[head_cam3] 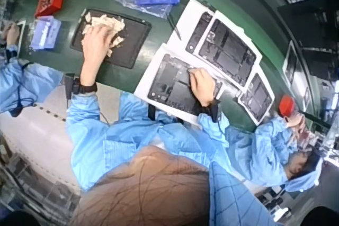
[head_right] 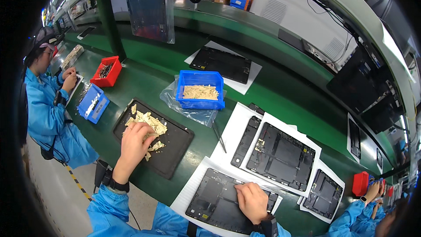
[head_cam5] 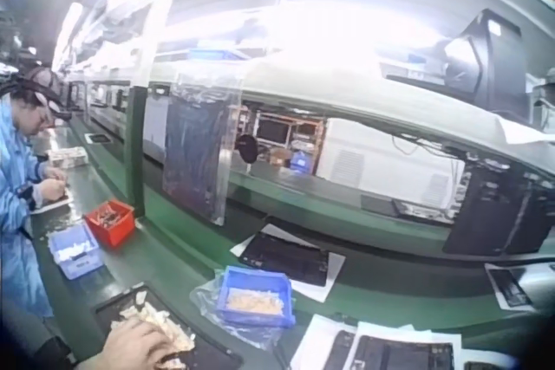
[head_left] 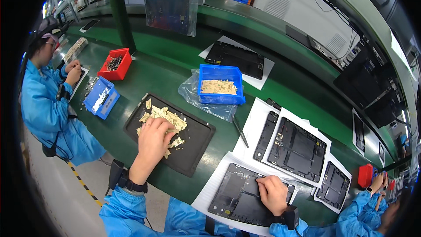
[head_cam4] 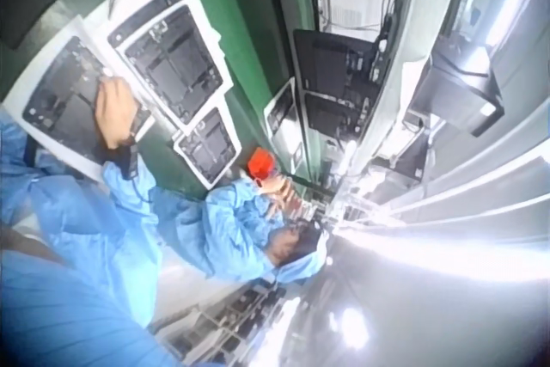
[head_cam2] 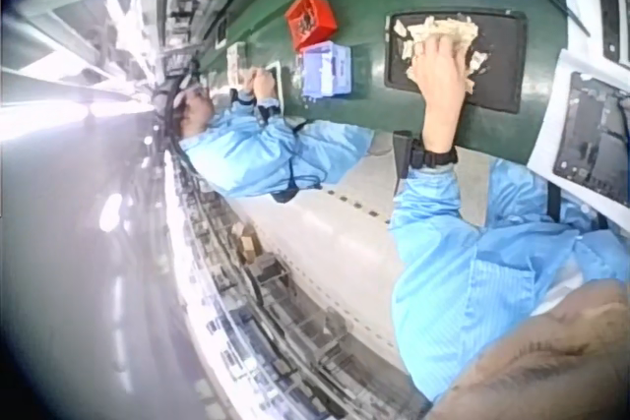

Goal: The person assembles internal components into a tablet chassis by placing internal wiring, fasteners, and a battery into the device. The person uses tweezers to manipulate the small components.

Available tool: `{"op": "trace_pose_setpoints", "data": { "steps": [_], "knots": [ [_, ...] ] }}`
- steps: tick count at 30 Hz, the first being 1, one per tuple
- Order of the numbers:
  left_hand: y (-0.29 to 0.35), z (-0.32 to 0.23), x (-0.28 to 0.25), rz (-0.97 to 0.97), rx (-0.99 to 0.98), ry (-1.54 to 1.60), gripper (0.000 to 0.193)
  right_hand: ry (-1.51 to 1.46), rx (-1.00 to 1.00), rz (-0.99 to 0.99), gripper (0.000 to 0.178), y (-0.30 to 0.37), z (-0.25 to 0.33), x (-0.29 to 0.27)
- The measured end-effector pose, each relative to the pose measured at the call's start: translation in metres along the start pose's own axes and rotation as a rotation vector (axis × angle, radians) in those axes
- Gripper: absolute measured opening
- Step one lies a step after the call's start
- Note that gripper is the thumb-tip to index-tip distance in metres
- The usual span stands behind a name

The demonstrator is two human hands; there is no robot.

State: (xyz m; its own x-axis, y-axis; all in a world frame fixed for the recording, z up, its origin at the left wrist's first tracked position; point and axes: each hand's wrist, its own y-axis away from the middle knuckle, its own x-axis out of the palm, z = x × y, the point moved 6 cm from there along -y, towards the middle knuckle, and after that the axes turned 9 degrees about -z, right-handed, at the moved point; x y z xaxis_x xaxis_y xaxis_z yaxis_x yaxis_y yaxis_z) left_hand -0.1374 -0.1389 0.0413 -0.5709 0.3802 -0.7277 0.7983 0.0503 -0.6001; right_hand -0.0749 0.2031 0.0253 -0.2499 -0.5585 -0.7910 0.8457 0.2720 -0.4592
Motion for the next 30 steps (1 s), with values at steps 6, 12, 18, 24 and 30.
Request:
{"op": "trace_pose_setpoints", "data": {
  "steps": [6, 12, 18, 24, 30],
  "knots": [
    [-0.020, 0.009, -0.009, 0.028, -0.101, 0.145, 0.010, -0.059, -0.012, 0.154, 0.009, -0.012, 0.008, -0.023],
    [-0.033, -0.008, -0.031, -0.050, 0.117, 0.038, 0.008, -0.188, -0.085, 0.233, 0.011, -0.038, 0.037, -0.040],
    [-0.022, -0.081, -0.068, -0.197, 0.195, 0.252, 0.021, -0.515, 0.143, 0.130, 0.020, -0.057, 0.056, -0.034],
    [0.020, -0.161, -0.028, 0.116, 0.422, 0.769, 0.036, -1.466, 0.785, 0.700, 0.026, -0.027, 0.065, 0.013],
    [0.032, -0.169, -0.001, 0.274, -0.131, 1.102, 0.028, -1.500, 0.823, 0.527, 0.012, -0.007, 0.050, 0.002]
  ]
}}
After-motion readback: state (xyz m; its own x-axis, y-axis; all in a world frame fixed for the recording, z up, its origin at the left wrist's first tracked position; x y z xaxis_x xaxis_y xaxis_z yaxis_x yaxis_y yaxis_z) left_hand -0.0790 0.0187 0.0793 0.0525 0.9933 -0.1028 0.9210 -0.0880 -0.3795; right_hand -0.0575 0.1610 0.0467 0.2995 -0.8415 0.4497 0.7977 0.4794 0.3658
